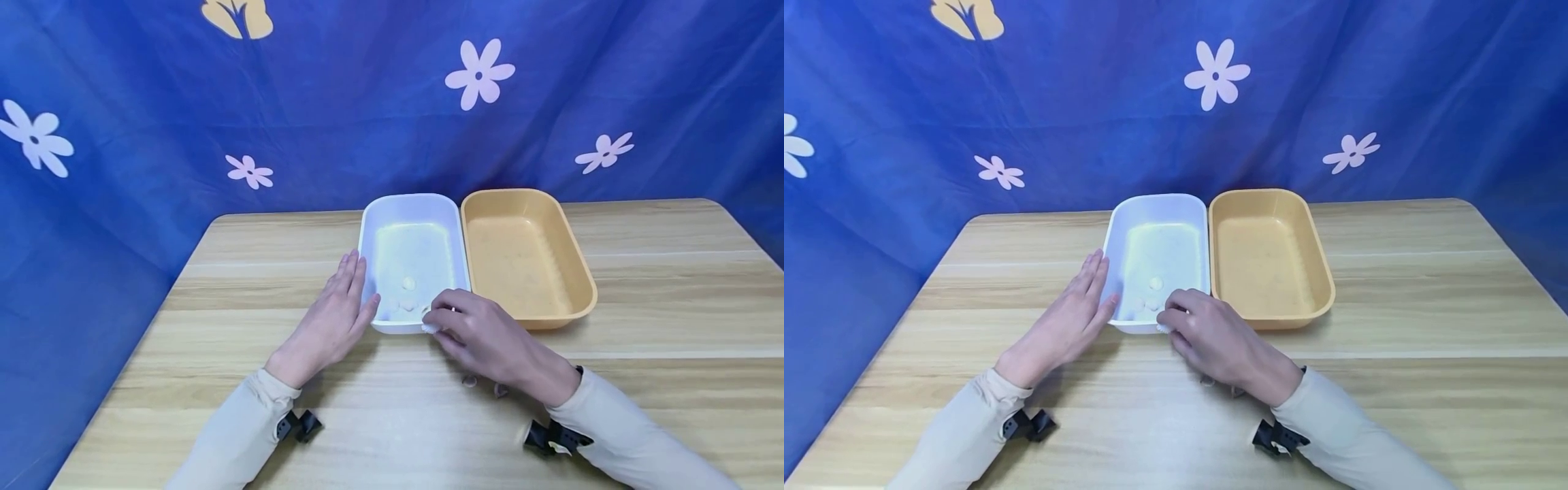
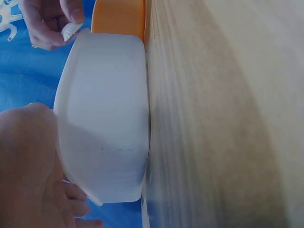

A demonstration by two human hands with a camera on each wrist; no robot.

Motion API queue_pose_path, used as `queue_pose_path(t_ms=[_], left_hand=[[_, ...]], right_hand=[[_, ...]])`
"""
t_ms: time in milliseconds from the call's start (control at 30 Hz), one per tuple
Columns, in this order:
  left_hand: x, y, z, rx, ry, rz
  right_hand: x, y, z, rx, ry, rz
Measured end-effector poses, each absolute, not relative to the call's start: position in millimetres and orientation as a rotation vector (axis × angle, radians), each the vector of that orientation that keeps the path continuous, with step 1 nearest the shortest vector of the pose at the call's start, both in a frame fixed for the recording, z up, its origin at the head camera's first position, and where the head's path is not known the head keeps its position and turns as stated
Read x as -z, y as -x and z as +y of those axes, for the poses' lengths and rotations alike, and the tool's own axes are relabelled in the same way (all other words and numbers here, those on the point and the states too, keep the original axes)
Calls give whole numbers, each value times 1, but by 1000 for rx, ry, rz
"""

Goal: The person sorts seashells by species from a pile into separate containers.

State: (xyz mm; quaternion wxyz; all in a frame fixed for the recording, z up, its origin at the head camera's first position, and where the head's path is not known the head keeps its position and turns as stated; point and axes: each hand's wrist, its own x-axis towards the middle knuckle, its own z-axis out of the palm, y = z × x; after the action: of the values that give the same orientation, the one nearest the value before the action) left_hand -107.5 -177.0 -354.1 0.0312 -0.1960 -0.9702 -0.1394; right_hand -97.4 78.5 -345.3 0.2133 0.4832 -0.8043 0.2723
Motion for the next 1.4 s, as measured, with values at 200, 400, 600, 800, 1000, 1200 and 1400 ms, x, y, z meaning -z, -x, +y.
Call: queue_pose_path(t_ms=[200, 400, 600, 800, 1000, 1200, 1400], left_hand=[[355, 108, -177, 429, 606, -2983], [355, 108, -177, 420, 606, -2975], [355, 108, -178, 422, 612, -2975], [353, 108, -178, 428, 609, -2987], [352, 109, -177, 402, 617, -2979], [350, 109, -177, 385, 614, -2991], [350, 108, -177, 388, 602, -3002]], right_hand=[[342, 101, 76, -798, -1330, -2207], [336, 106, 75, -884, -1292, -2235], [334, 116, 70, -922, -1249, -2215], [334, 125, 63, -957, -1190, -2246], [337, 136, 54, -969, -1146, -2257], [340, 145, 46, -951, -1115, -2290], [343, 154, 40, -919, -1106, -2364]])
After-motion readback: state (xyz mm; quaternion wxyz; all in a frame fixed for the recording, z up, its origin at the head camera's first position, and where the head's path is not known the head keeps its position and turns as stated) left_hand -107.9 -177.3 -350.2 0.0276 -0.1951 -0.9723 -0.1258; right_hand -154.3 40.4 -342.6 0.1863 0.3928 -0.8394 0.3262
